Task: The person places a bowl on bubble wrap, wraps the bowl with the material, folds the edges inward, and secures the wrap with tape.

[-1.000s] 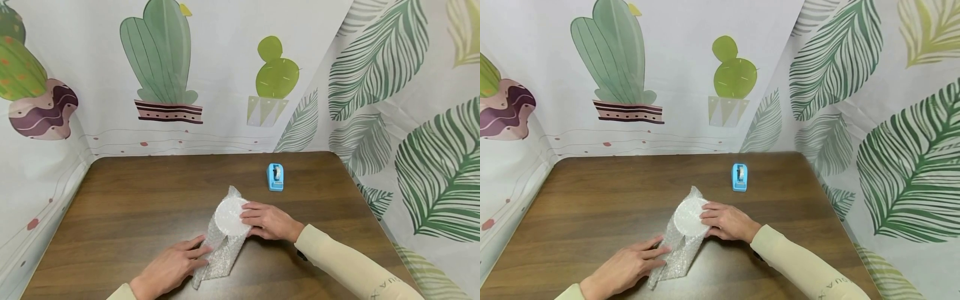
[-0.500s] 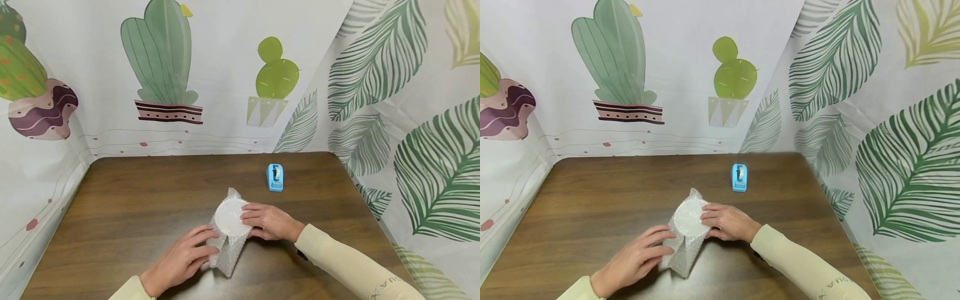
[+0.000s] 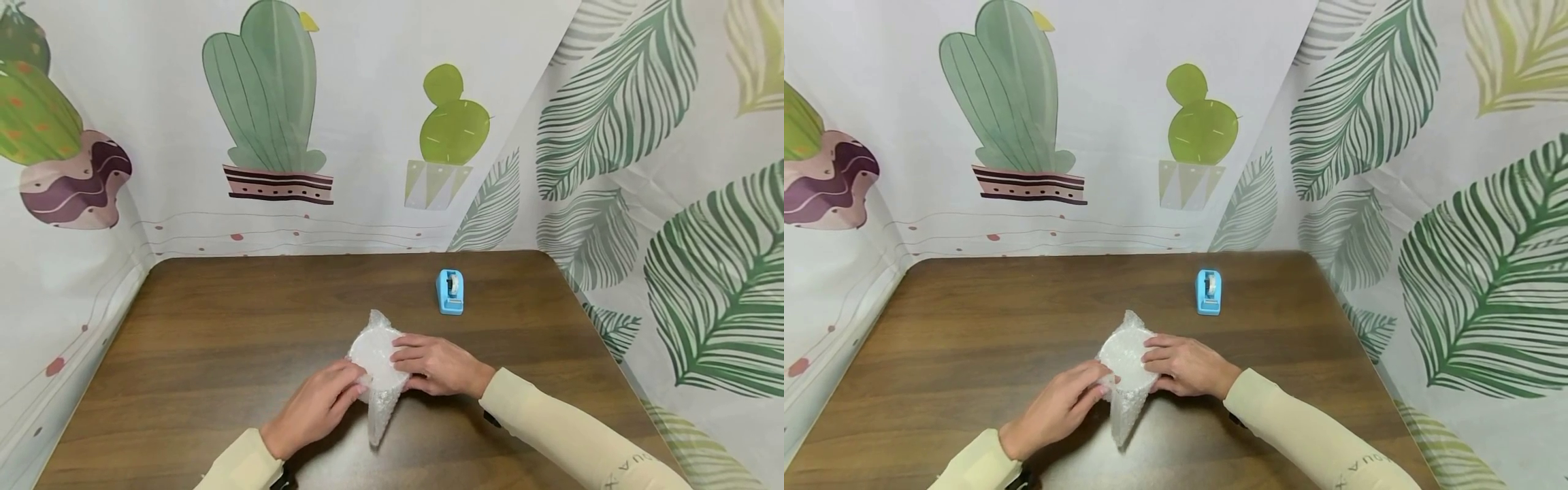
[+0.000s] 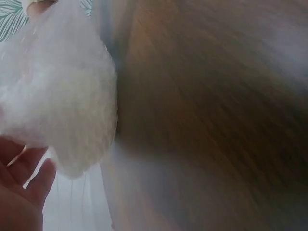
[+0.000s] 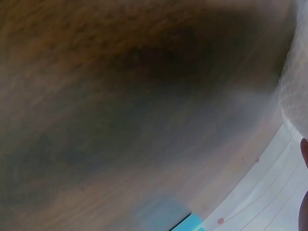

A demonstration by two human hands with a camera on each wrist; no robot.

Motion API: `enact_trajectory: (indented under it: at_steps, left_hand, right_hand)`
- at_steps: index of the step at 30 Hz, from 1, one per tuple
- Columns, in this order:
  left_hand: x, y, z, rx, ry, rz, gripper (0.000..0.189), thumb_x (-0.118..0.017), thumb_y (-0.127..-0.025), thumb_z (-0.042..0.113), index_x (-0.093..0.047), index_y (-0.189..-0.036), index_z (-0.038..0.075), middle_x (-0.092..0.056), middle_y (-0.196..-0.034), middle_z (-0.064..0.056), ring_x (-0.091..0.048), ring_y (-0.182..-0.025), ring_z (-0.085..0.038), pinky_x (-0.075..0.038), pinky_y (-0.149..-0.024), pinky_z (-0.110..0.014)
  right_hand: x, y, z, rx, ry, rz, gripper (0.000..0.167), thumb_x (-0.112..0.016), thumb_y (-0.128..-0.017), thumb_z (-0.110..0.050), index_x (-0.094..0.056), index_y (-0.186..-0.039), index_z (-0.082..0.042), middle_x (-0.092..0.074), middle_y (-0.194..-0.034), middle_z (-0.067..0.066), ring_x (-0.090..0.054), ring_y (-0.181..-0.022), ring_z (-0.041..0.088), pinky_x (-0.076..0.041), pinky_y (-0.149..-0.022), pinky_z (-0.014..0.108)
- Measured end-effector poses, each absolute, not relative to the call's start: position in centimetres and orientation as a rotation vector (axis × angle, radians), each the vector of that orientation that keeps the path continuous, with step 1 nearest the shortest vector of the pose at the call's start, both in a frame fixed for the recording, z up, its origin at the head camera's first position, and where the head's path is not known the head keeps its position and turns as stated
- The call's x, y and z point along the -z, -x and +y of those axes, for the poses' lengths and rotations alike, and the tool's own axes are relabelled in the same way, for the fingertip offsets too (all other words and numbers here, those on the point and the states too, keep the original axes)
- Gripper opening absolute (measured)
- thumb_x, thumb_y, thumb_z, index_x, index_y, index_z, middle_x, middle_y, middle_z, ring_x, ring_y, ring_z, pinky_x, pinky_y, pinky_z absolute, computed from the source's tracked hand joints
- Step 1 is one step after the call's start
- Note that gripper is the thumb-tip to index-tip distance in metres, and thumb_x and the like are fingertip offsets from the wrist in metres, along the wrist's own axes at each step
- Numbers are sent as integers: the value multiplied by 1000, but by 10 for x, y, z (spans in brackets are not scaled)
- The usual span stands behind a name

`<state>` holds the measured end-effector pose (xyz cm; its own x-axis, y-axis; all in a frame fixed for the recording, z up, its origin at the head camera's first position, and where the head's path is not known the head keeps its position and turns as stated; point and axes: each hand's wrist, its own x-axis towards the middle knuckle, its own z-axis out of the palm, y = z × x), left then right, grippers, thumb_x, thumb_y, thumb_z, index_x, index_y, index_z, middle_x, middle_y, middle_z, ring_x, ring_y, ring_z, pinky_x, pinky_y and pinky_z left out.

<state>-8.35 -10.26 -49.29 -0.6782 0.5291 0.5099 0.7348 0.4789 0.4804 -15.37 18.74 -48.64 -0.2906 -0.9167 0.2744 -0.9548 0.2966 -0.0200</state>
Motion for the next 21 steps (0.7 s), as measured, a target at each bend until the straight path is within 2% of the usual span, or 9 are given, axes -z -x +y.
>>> enact_trajectory:
  at_steps: [2,5,9,11,16,19,21]
  left_hand:
    - [493,87,-98,1040,994,-2457,3,-63,-104,19,-65,-104,17,-63,-88,10,-57,-79,-1,-49,-70,-18]
    - [493,92,-91,1053,875,-2482,5,-67,-102,17,-62,-101,17,-48,-72,14,-43,-65,4,-37,-59,-11]
    - [493,100,-83,1029,784,-2461,13,-73,-97,14,-60,-96,17,-36,-63,16,-33,-57,7,-28,-53,-9]
    - [492,103,-80,1055,755,-2438,14,-75,-96,14,-61,-92,17,-38,-62,16,-33,-55,8,-29,-52,-9]
    - [489,107,-75,1149,693,-2421,14,-77,-94,15,-66,-85,18,-56,-73,11,-48,-65,3,-43,-61,-14]
    - [487,107,-74,1130,664,-2424,14,-79,-93,16,-68,-84,18,-66,-88,5,-59,-83,-9,-50,-73,-25]
    - [487,108,-73,1109,638,-2442,14,-79,-93,17,-68,-83,18,-68,-96,2,-61,-91,-16,-51,-78,-31]
  right_hand:
    - [486,153,186,-262,-1731,-2355,33,-80,-93,-36,-78,-116,-12,-77,-122,-1,-66,-130,23,-52,-111,37]
    - [485,153,185,-255,-1735,-2360,32,-80,-93,-35,-78,-116,-13,-77,-123,-1,-66,-130,23,-52,-111,38]
    - [484,153,184,-243,-1738,-2370,31,-80,-93,-33,-78,-116,-13,-77,-123,-2,-66,-130,23,-52,-112,38]
    - [483,153,184,-238,-1741,-2372,30,-80,-93,-32,-77,-116,-13,-77,-123,-2,-65,-131,23,-51,-112,39]
    - [484,153,184,-230,-1748,-2369,28,-79,-93,-31,-76,-115,-13,-77,-123,-2,-65,-130,24,-50,-114,40]
    - [484,153,185,-225,-1747,-2376,28,-79,-93,-31,-77,-115,-13,-77,-122,-2,-65,-130,23,-50,-114,40]
    - [484,152,185,-223,-1746,-2381,28,-80,-93,-31,-77,-114,-14,-77,-122,-2,-65,-130,23,-50,-114,40]
